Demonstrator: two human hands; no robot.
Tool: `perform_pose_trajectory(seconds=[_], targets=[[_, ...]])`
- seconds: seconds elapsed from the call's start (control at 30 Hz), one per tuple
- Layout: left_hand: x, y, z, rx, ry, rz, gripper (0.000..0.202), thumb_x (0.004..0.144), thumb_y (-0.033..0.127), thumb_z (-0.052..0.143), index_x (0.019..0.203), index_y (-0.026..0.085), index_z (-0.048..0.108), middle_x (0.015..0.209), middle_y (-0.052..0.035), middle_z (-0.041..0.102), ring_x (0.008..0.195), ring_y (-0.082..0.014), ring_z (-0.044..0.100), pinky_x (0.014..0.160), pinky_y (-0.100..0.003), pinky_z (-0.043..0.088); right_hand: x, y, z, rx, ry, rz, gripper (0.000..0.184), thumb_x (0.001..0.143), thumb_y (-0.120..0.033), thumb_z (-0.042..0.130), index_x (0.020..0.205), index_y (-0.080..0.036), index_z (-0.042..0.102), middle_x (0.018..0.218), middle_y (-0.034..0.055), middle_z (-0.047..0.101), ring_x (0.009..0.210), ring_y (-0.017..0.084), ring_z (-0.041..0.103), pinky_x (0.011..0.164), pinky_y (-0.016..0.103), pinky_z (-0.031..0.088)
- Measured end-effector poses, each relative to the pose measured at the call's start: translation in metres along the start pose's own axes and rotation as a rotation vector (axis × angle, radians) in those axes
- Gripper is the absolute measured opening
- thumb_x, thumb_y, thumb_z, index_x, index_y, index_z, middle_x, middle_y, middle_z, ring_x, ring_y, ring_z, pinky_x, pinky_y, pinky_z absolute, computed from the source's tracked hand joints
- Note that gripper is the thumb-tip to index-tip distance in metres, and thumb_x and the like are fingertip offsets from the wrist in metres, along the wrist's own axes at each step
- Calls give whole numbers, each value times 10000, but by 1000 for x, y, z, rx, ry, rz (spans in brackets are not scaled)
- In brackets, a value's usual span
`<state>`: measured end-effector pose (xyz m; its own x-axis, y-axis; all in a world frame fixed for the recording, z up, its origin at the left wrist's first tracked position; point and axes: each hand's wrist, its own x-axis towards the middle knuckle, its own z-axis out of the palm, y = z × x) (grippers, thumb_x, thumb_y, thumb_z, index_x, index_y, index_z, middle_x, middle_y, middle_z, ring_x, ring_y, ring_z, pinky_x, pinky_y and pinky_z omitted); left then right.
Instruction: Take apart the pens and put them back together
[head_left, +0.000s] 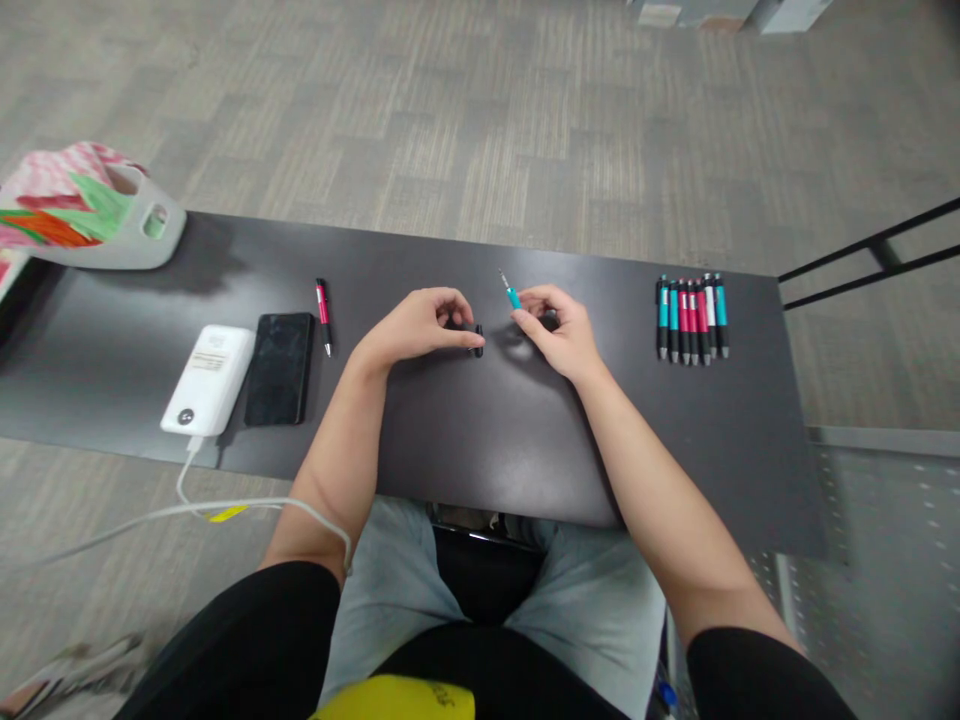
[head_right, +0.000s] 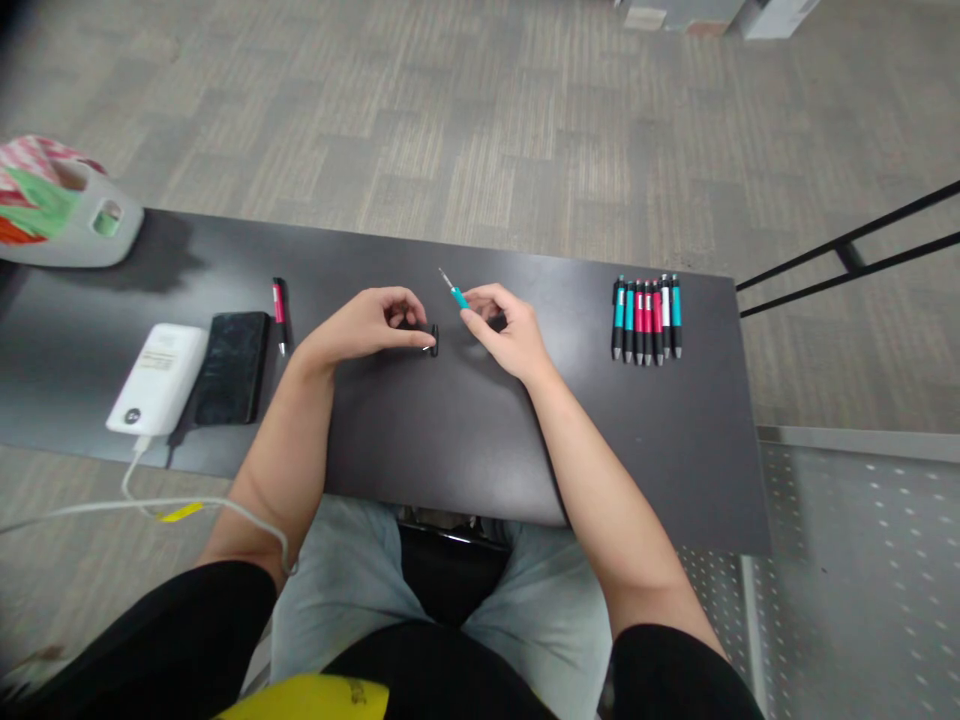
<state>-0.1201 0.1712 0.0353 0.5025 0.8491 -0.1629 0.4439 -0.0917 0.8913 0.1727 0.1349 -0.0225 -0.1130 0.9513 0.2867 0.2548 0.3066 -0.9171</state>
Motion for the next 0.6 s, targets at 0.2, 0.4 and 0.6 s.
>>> perform_pose_trajectory(seconds=[0.2, 0.4, 0.6], targets=[[-5, 6, -2, 91, -62, 7, 398, 730, 550, 1097, 932, 241, 947, 875, -28, 802, 847, -219, 670, 778, -357, 495, 1, -3, 0, 8, 4, -1, 518, 1026, -831, 928, 1142, -330, 858, 996, 42, 798, 876, 267, 684, 884, 464, 659], [1, -6, 3, 120, -81, 107, 328, 839, 622, 1037, 867, 304, 962, 816, -21, 816, 755, -217, 674, 717, -359, 504, 2, -6, -1, -28, 1, 51, 555, 991, -871, 945, 1101, -337, 846, 1012, 48, 818, 904, 281, 700, 911, 480, 670], [7, -33, -1, 32, 142, 137, 297, 794, 542, 1120, 823, 317, 928, 718, -11, 736, 657, -223, 591, 675, -378, 496, 0, -6, -2, -45, -6, 65, 495, 1018, -813, 954, 1117, -337, 858, 1023, 52, 817, 928, 290, 712, 928, 488, 676]])
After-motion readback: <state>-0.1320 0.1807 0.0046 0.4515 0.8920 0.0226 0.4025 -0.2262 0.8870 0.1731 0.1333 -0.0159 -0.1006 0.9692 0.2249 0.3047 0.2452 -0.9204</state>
